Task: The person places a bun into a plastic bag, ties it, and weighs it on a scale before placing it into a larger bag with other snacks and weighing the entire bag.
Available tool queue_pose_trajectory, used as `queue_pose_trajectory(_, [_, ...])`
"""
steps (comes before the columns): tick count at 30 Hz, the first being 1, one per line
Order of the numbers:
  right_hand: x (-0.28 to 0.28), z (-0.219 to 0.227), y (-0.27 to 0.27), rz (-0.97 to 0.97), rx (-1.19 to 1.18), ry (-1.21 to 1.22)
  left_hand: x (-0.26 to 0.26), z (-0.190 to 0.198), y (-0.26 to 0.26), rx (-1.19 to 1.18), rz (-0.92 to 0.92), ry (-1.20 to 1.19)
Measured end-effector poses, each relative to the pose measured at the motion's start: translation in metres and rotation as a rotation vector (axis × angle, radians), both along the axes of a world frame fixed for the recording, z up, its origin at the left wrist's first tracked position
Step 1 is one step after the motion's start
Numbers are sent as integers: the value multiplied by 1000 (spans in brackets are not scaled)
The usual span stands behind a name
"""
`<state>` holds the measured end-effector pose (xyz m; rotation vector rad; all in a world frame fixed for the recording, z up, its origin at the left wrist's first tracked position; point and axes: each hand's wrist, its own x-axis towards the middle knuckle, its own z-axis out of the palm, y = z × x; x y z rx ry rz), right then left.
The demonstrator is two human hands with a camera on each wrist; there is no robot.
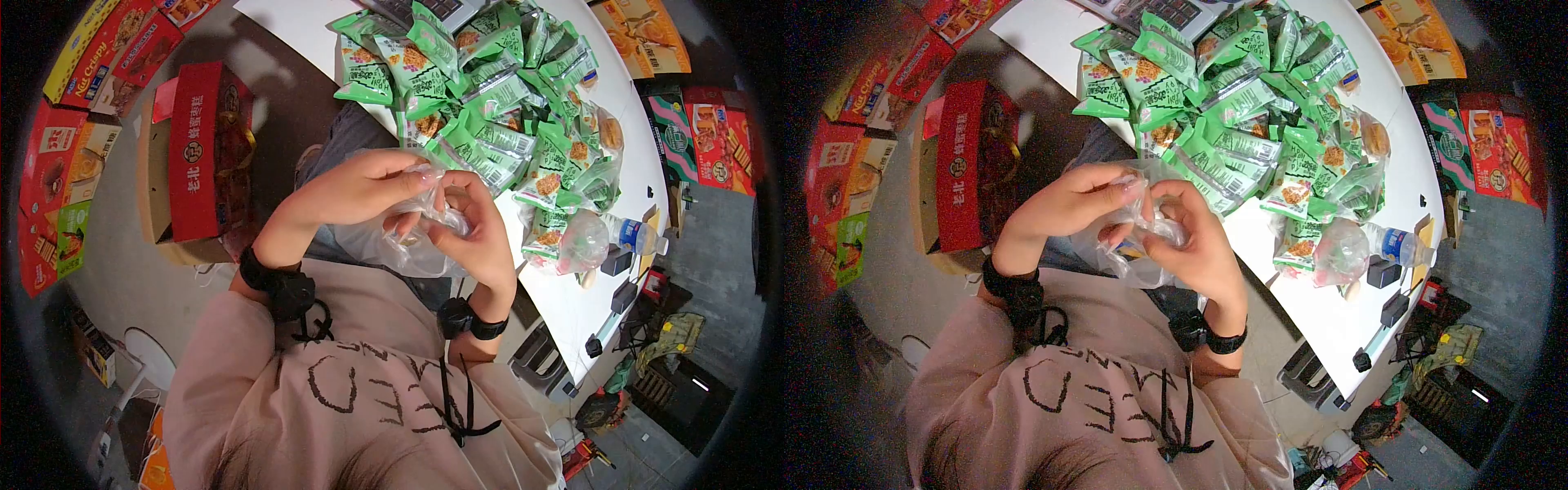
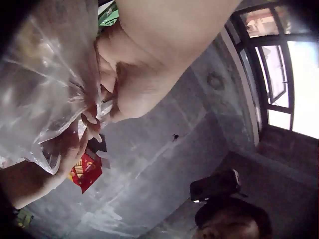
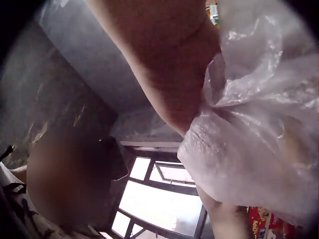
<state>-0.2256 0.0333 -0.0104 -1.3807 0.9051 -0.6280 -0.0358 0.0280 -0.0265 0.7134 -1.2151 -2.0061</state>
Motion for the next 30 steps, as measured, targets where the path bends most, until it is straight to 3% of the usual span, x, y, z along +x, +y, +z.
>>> queue_pose_trajectory(4, [-5, -6, -1, 32, -33, 153, -2, -1, 0, 0, 2, -27])
queue_pose_trajectory(11, [-9, -17, 1, 4, 56, 83, -3, -6, -1, 6, 66, -36])
queue_pose_trajectory(19, [-5, -13, -3, 30, -153, 322, -6, 2, 6, -88, 109, -149])
queue_pose_trajectory(23, [-4, -22, -5, 53, -136, 279, -6, 8, 10, -171, 78, -223])
queue_pose_trajectory(28, [-4, -23, -6, 149, -237, 430, -6, 14, 10, -205, 86, -272])
queue_pose_trajectory(30, [5, -7, -7, 143, -154, 350, -6, 16, 10, -233, 51, -289])
